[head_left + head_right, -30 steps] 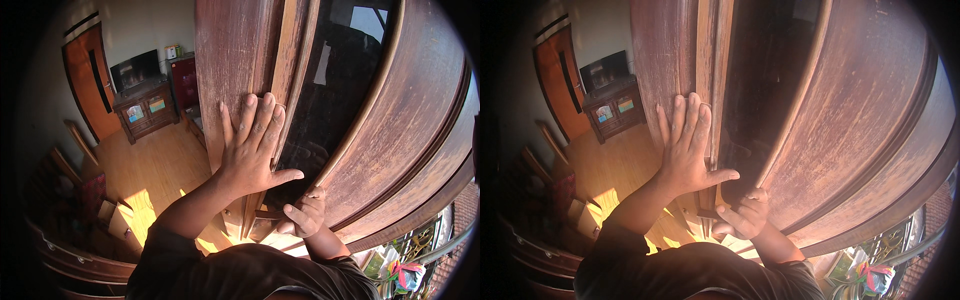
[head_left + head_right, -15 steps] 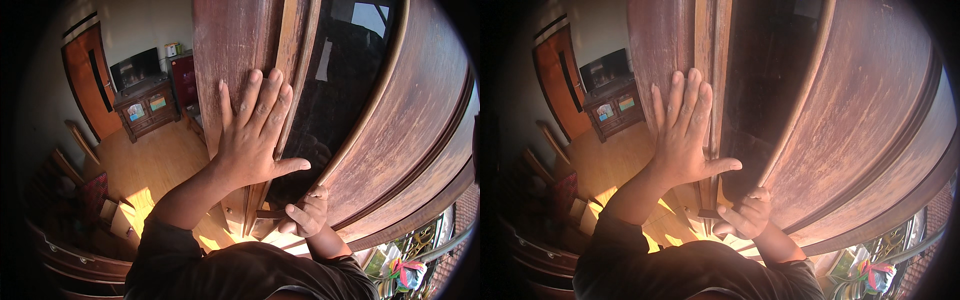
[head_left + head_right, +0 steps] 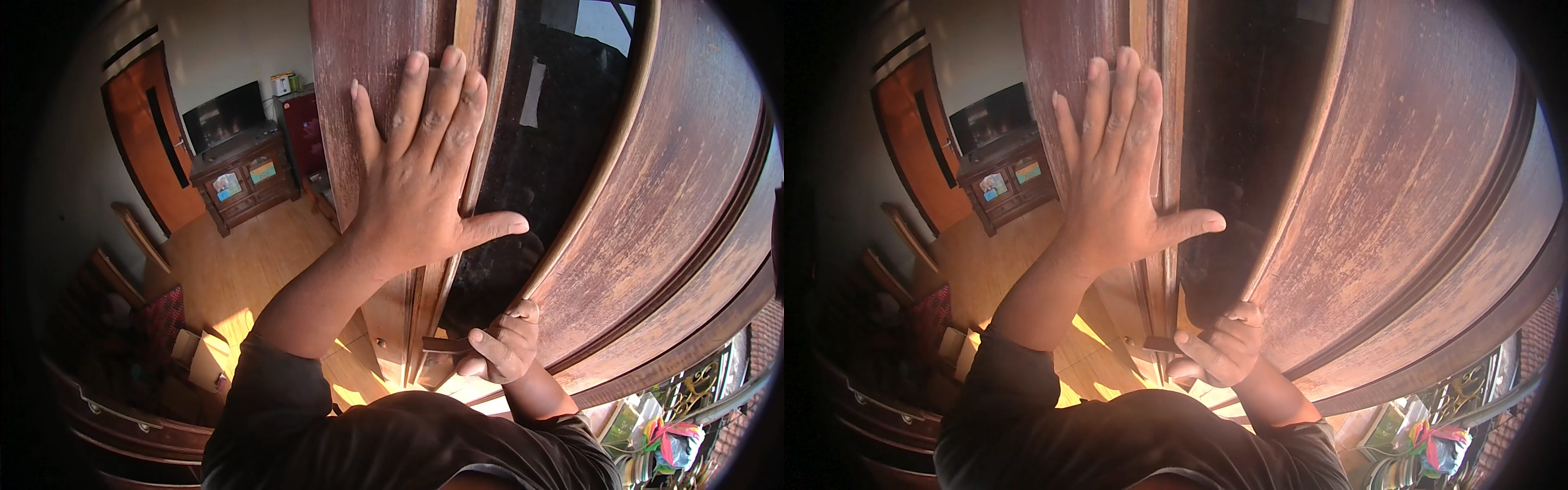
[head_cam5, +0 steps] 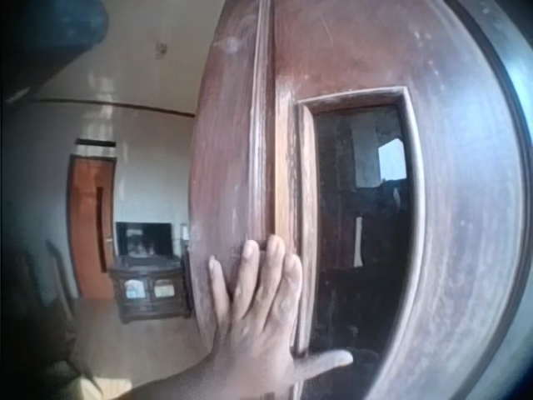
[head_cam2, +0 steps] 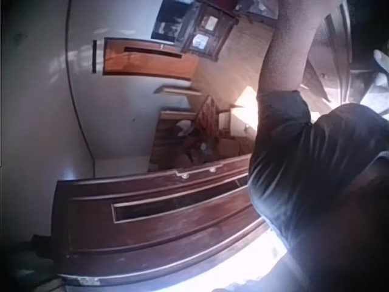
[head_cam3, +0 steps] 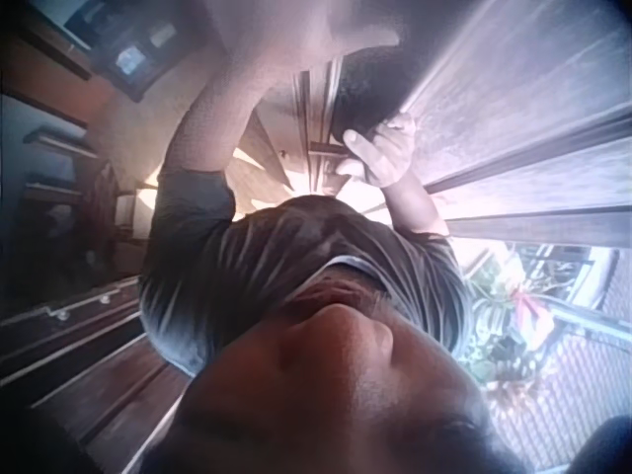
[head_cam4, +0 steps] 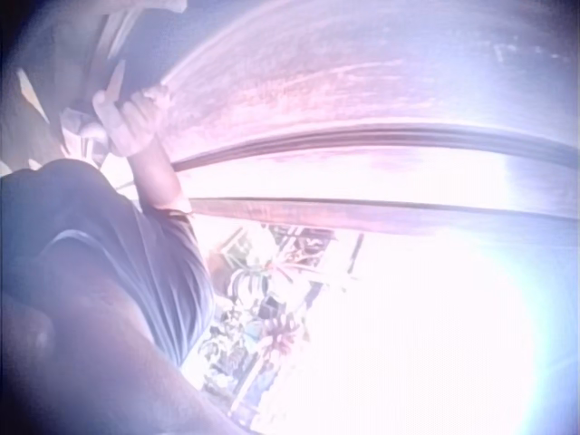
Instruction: The person sands a wooden door using a sanding block, moving it across the surface and edges to smooth the wood. The person occasionally pauses to adjust the sanding block and continues sanding different sections of the door.
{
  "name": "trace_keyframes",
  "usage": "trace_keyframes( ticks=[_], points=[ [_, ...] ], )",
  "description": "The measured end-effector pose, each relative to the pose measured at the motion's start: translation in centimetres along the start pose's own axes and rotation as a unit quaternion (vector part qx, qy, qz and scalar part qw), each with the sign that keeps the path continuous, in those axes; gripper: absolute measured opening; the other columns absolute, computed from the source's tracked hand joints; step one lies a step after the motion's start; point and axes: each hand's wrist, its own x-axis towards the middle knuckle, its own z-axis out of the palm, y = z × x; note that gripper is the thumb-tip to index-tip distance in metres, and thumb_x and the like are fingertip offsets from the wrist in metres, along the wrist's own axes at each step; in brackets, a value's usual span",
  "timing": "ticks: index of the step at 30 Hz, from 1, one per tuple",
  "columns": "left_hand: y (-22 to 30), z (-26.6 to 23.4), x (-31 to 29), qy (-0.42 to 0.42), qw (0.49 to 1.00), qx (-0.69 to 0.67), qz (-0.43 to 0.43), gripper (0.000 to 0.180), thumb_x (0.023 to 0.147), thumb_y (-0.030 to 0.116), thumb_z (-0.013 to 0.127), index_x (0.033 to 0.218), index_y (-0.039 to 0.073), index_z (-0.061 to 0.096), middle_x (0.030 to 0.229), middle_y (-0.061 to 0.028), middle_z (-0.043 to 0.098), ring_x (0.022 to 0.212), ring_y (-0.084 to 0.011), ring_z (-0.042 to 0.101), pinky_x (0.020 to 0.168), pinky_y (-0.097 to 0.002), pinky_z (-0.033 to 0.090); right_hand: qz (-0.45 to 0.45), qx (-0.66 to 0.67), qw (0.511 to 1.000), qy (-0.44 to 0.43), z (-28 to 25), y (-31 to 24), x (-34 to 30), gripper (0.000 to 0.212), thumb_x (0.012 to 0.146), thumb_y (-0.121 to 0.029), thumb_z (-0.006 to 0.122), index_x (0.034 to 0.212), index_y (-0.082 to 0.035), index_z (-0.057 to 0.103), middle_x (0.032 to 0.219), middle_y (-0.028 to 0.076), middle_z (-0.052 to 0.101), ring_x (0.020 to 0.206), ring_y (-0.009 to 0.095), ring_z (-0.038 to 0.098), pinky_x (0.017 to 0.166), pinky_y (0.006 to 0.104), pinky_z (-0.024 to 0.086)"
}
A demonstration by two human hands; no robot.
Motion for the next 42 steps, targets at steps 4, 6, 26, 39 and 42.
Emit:
trace_keyframes(
  ticks=[4, 6, 26, 39, 42],
  points=[
    [-0.5, 0.0, 1.9, 0.034, 0.999, 0.033, 0.002, 0.136, 0.073, 0.089, 0.059, 0.164, 0.000, 0.011, 0.169, -0.0295, 0.015, 0.157, -0.0498, 0.006, 0.115, -0.0767, 0.000, 0.006, -0.009, 1.000, 0.000, 0.1, -0.2, 0.0, 0.059, 0.091, -0.059, 0.067, 0.121, -0.008, 0.070, 0.065, -0.002, 0.059, 0.065, 0.017, 0.062, 0.080, 0.0351, 0.042],
    [0.6, 0.0, -0.2, 0.005, 0.999, -0.034, -0.019, 0.124, 0.081, 0.089, 0.046, 0.164, 0.001, 0.017, 0.171, -0.0243, 0.013, 0.159, -0.0439, 0.006, 0.115, -0.0769, -0.004, 0.007, -0.008, 1.000, 0.001, 0.1, -0.2, 0.0, 0.059, 0.091, -0.059, 0.067, 0.121, -0.008, 0.070, 0.065, -0.002, 0.060, 0.065, 0.017, 0.062, 0.080, 0.0351, 0.043],
    [0.5, 0.2, -1.5, -0.010, 0.999, -0.035, -0.012, 0.117, 0.087, 0.086, 0.043, 0.164, 0.002, 0.020, 0.172, -0.0197, 0.011, 0.159, -0.0409, 0.005, 0.115, -0.0794, -0.003, -0.002, -0.026, 1.000, -0.003, 0.4, 0.1, 0.0, 0.057, 0.094, -0.060, 0.065, 0.119, -0.009, 0.070, 0.058, -0.004, 0.040, 0.055, 0.016, 0.042, 0.072, 0.0362, 0.037],
    [0.1, 0.4, -1.4, -0.011, 0.999, -0.034, -0.006, 0.116, 0.086, 0.085, 0.046, 0.164, 0.003, 0.018, 0.172, -0.0201, 0.011, 0.160, -0.0386, 0.006, 0.115, -0.0794, -0.003, 0.001, -0.031, 0.999, -0.042, -0.3, -0.3, 0.9, 0.055, 0.095, -0.055, 0.063, 0.124, -0.008, 0.066, 0.083, 0.003, 0.074, 0.070, 0.015, 0.067, 0.082, 0.0314, 0.041],
    [-0.7, 0.3, 0.6, 0.021, 1.000, 0.001, 0.000, 0.123, 0.082, 0.081, 0.059, 0.163, -0.001, 0.016, 0.170, -0.0266, 0.015, 0.158, -0.0447, 0.007, 0.118, -0.0729, -0.002, 0.004, -0.043, 0.998, -0.037, -0.1, -0.5, 0.9, 0.055, 0.096, -0.055, 0.063, 0.124, -0.008, 0.065, 0.083, 0.003, 0.074, 0.070, 0.016, 0.068, 0.082, 0.0312, 0.041]
  ],
)
